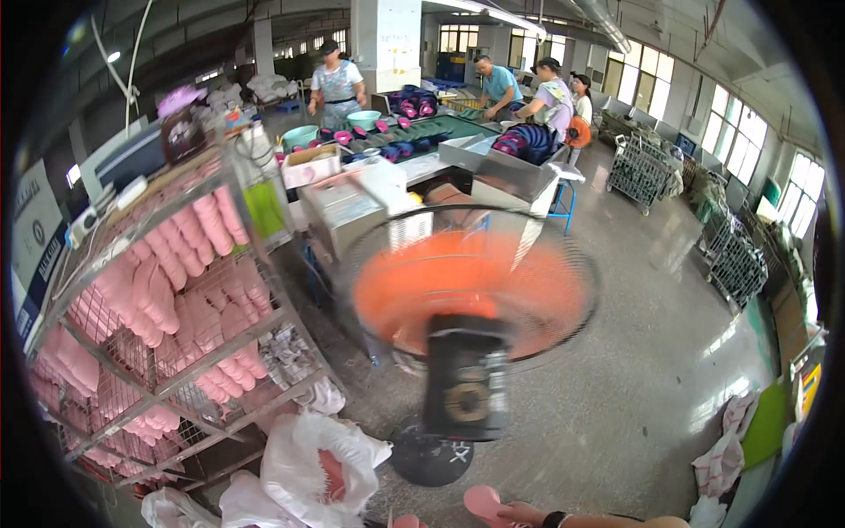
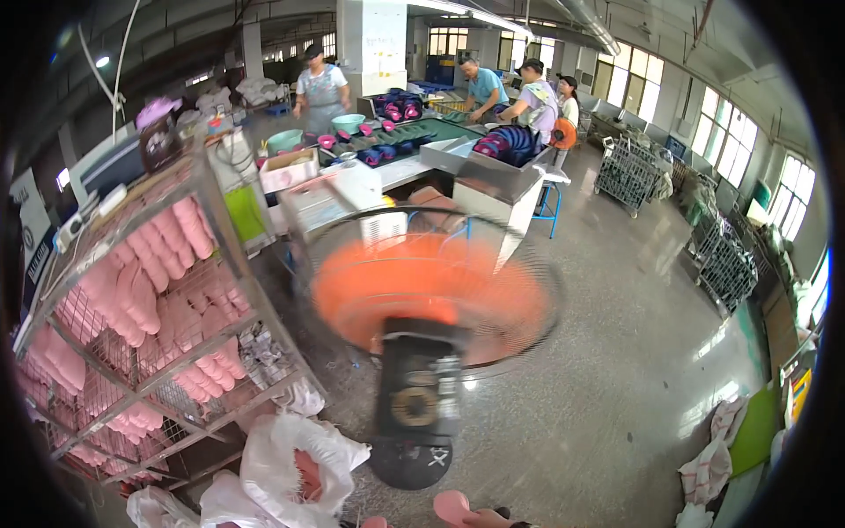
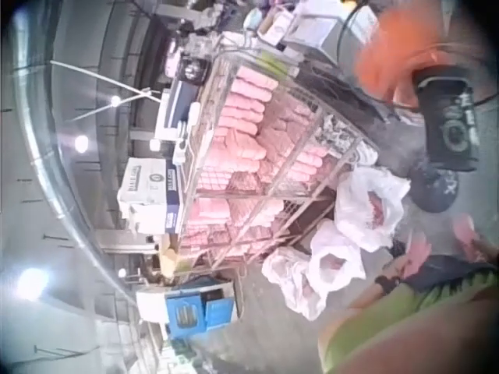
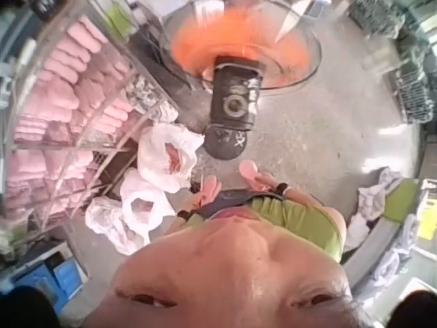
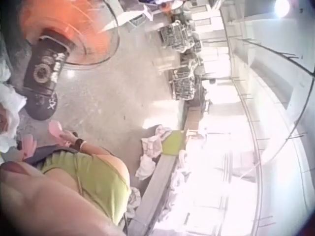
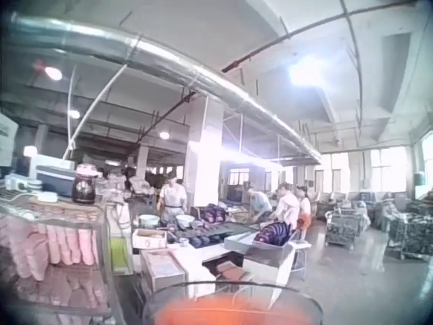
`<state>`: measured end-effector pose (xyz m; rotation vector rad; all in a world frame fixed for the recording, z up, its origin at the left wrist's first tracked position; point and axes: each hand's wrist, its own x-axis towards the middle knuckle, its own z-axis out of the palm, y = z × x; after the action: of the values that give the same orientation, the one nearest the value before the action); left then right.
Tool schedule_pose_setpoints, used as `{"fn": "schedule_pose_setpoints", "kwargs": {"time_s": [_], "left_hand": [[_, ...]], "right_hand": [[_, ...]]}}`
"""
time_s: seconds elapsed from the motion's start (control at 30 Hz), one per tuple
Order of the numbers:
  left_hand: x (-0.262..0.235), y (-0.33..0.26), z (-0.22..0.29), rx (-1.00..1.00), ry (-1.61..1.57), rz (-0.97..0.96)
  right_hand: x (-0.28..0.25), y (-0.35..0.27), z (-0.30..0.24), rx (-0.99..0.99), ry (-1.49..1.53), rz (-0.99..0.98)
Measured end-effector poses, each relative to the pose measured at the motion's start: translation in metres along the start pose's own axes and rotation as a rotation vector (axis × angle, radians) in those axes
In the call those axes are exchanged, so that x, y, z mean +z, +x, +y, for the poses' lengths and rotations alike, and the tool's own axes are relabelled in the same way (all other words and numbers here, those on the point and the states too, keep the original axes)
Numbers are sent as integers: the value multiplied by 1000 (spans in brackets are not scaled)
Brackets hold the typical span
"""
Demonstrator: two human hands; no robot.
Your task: Applying adhesive or processing shoe insoles using a machine and organizing them on a conveyor.
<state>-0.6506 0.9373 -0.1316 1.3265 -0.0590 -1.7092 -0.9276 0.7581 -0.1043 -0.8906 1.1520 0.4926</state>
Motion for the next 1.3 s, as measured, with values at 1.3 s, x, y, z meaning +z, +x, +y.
{"fn": "schedule_pose_setpoints", "kwargs": {"time_s": [1.3], "left_hand": [[347,640,650,418,7,644]], "right_hand": [[-739,59,-813,-942,-354,348]]}}
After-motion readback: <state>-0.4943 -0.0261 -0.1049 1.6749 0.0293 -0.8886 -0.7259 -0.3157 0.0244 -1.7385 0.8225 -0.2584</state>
